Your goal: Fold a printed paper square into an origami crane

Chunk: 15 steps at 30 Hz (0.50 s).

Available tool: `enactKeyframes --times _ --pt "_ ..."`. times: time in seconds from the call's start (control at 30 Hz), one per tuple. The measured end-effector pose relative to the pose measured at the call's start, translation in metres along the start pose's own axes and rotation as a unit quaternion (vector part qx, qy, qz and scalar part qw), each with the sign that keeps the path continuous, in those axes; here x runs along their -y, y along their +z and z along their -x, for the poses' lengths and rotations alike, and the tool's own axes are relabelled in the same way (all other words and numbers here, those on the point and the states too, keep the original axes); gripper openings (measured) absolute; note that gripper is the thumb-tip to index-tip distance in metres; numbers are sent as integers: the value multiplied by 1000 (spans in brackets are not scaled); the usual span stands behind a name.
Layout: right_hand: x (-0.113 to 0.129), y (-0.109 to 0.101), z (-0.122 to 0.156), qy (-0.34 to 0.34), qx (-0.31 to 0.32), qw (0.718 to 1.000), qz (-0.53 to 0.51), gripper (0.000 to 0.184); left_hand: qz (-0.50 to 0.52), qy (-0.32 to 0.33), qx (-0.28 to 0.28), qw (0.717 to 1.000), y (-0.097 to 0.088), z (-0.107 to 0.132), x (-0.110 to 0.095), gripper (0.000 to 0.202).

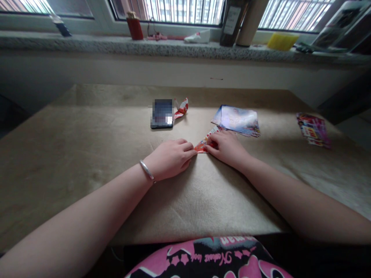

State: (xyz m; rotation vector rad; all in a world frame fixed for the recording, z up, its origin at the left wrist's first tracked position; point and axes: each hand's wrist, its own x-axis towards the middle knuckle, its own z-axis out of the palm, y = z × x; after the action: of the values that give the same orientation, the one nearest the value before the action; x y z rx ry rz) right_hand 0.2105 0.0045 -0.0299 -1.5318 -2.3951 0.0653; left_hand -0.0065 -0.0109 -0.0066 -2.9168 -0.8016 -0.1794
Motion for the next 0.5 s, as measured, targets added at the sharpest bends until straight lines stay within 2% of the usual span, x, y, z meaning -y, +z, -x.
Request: enactKeyframes --times 0.27,0.5 --pt "-3 1 -1 4 -3 1000 -23 19 23 -17 6 1000 -4 4 4 31" --pt "-4 2 0 3 -8 999 -47 18 39 -28 33 998 -8 7 9 33"
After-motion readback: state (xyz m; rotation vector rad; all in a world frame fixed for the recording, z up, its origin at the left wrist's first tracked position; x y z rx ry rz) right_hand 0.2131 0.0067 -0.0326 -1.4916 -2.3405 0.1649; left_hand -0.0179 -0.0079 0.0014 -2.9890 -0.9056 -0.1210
